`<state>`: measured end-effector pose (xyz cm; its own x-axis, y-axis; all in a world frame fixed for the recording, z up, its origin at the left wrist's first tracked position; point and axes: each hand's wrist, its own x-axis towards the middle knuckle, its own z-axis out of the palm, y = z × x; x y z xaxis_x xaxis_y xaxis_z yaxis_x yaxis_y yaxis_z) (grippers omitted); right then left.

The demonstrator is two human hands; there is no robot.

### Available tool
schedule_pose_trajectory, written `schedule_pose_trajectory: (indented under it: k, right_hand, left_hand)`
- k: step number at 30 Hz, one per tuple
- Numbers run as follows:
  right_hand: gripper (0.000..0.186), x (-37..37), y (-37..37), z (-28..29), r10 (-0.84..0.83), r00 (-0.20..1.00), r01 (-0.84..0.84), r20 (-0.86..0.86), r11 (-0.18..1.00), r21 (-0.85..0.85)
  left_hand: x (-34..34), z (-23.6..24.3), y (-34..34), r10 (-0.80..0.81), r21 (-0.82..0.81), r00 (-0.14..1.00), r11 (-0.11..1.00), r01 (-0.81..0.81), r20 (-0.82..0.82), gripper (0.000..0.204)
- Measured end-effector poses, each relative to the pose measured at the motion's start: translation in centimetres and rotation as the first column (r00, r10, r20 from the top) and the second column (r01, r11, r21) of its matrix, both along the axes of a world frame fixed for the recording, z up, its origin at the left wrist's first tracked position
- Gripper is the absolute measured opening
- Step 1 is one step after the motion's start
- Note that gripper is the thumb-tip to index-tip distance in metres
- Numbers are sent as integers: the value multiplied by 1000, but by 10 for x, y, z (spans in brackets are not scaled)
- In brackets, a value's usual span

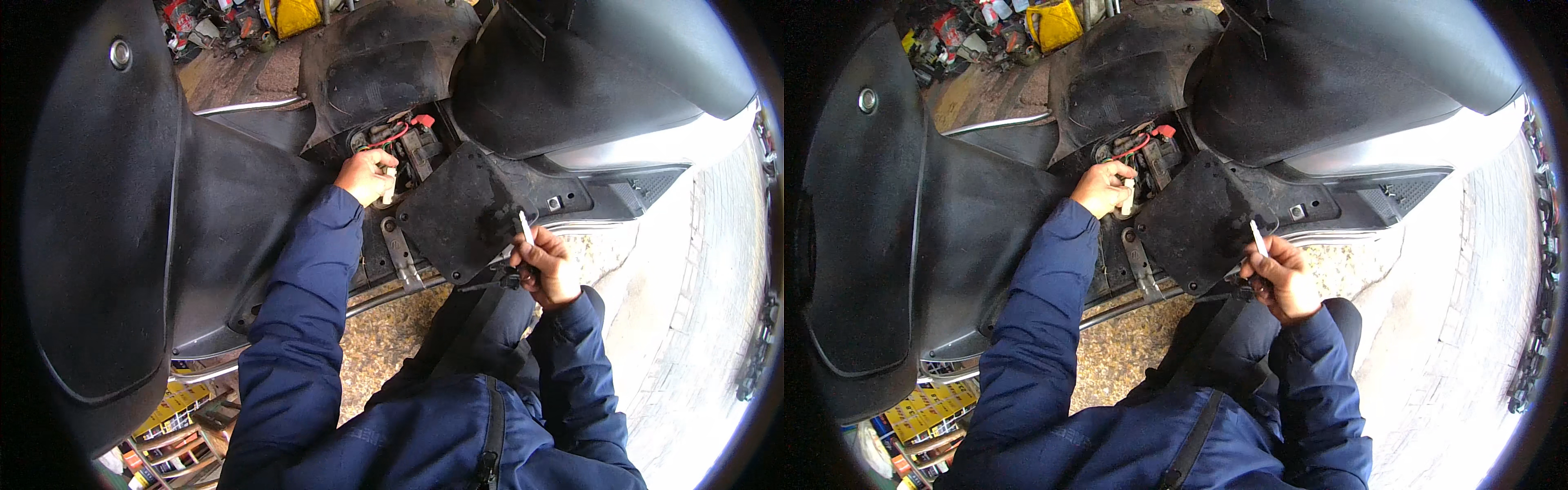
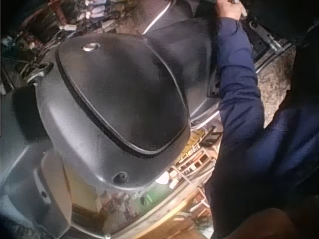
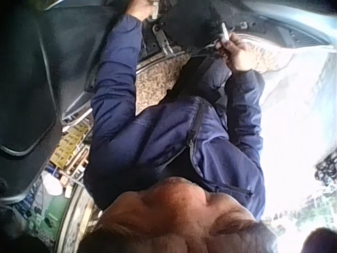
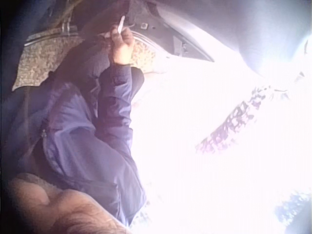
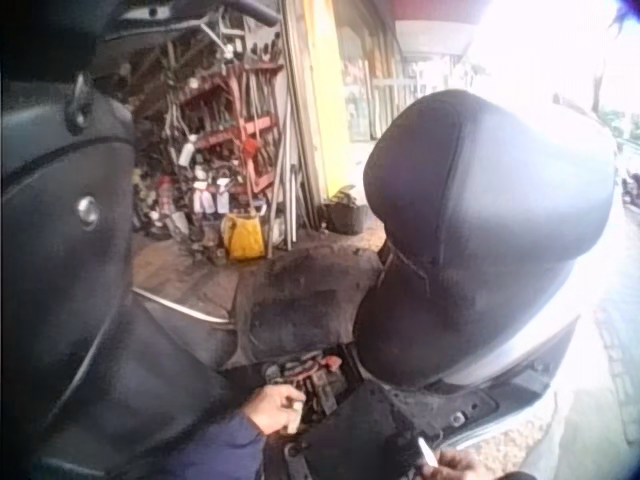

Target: The person removes the scooter seat and floor mat, then connects and disconnects electrical connectors under the seat. They reposition the seat and floor mat, then work on the front fairing and handlebar area, connecting wires and adjusting components. Finally, they put on a pair of gloves.

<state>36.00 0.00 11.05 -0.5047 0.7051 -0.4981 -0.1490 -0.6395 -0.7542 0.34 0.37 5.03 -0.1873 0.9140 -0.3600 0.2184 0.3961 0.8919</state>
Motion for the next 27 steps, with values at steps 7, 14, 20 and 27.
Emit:
schedule_pose_trajectory:
  k: [7,14,20,27]
  right_hand:
    - [5,25,-13,-11,-7,1000,7,0,1000,-30]
    - [4,39,-18,-14,-3,1000,1,-24,998,-62]
    - [3,53,-24,-19,-22,1000,21,-12,997,-77]
    - [6,72,-31,-23,-54,998,53,-23,997,-61]
  left_hand:
    - [9,-14,1,92,74,991,994,-86,-92,30]
    - [10,-21,10,93,112,986,991,-78,-139,30]
    - [16,-23,12,153,157,963,980,-120,-222,23]
    - [37,-47,-5,337,439,848,887,-140,-410,22]
